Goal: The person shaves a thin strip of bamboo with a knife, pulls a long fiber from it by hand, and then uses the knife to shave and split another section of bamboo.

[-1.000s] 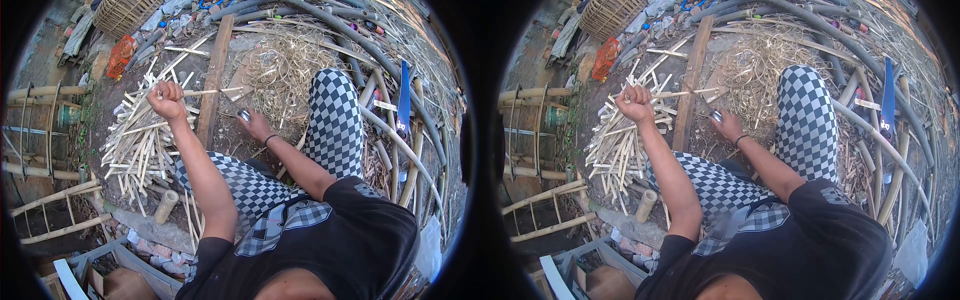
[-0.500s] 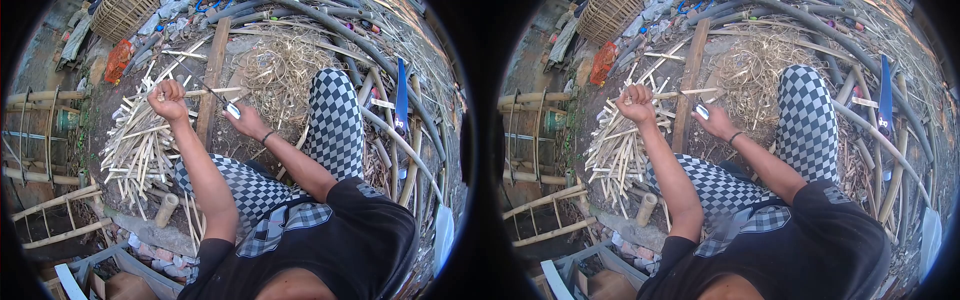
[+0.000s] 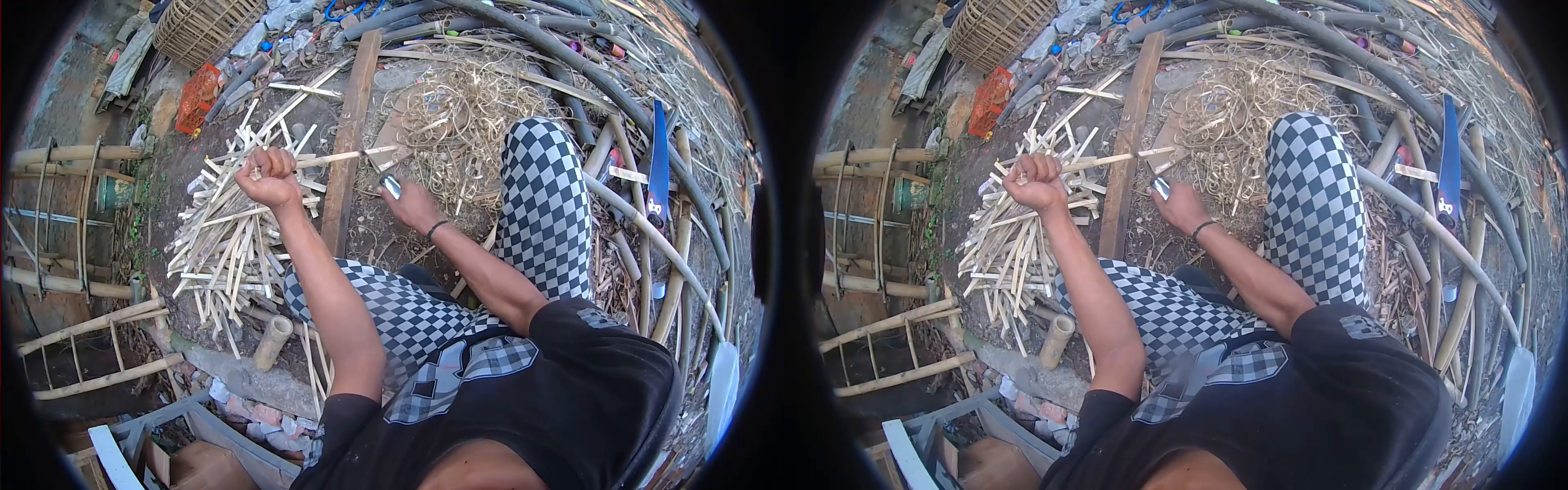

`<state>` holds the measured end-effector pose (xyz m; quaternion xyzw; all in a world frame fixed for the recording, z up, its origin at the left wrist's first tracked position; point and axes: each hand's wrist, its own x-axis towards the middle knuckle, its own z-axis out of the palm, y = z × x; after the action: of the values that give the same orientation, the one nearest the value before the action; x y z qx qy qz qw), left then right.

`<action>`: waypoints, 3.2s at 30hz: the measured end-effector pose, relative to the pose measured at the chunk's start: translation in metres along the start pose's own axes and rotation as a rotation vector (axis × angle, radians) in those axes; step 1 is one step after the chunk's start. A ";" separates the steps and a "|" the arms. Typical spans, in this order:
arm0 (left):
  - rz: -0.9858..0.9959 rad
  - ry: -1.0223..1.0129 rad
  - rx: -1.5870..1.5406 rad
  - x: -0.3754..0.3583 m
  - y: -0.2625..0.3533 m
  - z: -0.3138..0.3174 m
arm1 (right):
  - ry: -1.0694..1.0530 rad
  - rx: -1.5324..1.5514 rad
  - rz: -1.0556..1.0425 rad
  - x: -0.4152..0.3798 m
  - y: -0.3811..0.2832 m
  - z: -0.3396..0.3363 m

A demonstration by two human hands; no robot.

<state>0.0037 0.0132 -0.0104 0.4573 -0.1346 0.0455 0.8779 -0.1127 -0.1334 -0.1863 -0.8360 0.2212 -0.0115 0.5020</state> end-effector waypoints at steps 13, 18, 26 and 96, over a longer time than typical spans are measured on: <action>-0.022 -0.116 -0.019 -0.001 0.000 -0.001 | 0.003 -0.139 0.102 0.020 0.078 0.018; -0.028 -0.119 0.016 0.000 -0.001 0.003 | 0.030 -0.003 0.025 0.000 0.013 0.006; -0.037 -0.132 0.003 0.001 0.002 0.007 | -0.046 0.067 -0.291 -0.004 0.015 0.009; -0.014 -0.298 0.147 -0.005 -0.002 0.021 | 0.220 0.179 -0.021 0.010 0.057 0.004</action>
<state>-0.0052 -0.0052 -0.0018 0.5230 -0.2565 -0.0191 0.8126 -0.1234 -0.1565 -0.2380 -0.7838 0.2644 -0.1280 0.5471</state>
